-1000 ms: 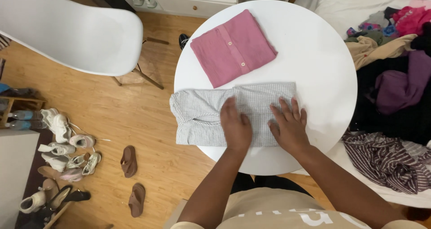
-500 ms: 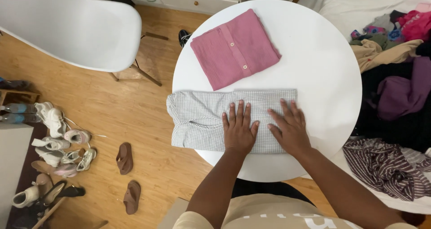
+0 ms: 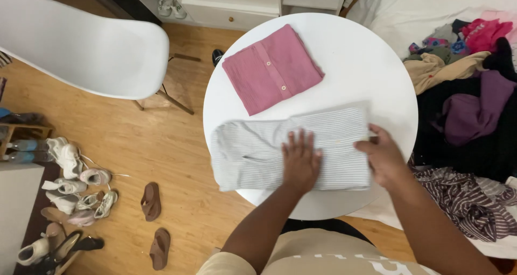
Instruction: The person folds a checkered shirt and a black top on a white round table. They then move a white chair closer to the table and place the folded checkered shirt on it. Finally, they fold the black top on the table and place it on the chair.
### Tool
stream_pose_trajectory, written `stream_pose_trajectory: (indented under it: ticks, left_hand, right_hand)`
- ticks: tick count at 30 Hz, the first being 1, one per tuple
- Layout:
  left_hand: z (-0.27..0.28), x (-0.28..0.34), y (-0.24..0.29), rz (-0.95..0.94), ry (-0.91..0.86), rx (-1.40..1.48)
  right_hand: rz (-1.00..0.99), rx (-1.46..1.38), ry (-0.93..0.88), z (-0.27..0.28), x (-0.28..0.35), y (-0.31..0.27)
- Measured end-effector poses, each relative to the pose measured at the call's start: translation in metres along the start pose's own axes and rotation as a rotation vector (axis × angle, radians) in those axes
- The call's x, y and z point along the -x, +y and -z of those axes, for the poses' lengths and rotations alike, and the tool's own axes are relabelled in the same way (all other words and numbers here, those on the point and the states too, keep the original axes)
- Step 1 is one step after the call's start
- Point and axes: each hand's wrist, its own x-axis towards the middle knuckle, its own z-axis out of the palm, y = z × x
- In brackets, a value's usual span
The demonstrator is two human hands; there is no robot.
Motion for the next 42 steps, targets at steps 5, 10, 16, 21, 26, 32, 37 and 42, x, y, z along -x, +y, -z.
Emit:
stream_pose_trajectory:
  ticks: [5,10,16,21,26,32,37,42]
  left_hand:
    - [-0.013,-0.009,0.033,0.018,-0.133,0.691]
    - [0.03,-0.009,0.003,0.344,-0.219,1.345]
    - [0.074,0.023,-0.034,0.742,-0.101,1.674]
    - [0.085,0.036,-0.019,0.736,-0.028,1.331]
    - [0.081,0.04,-0.021,0.643,0.116,0.905]
    - [0.068,0.057,-0.022,0.404,0.422,0.43]
    - [0.041,0.052,-0.015,0.059,0.375,0.03]
    - [0.025,0.046,-0.037,0.064,0.174,-0.186]
  right_hand:
    - [0.207,0.104,0.119,0.047,0.006,-0.007]
    - [0.472,0.39,0.092,0.005,0.061,-0.022]
    - [0.296,0.566,-0.342,-0.037,0.071,0.019]
    - [0.423,0.797,-0.239,-0.03,0.039,0.03]
    - [0.608,0.859,-0.08,-0.03,0.01,0.042]
    - [0.977,0.991,0.035,-0.031,-0.018,0.069]
    - [1.23,1.015,0.083,-0.059,-0.022,0.078]
    - [1.208,1.278,-0.102,-0.084,-0.037,0.106]
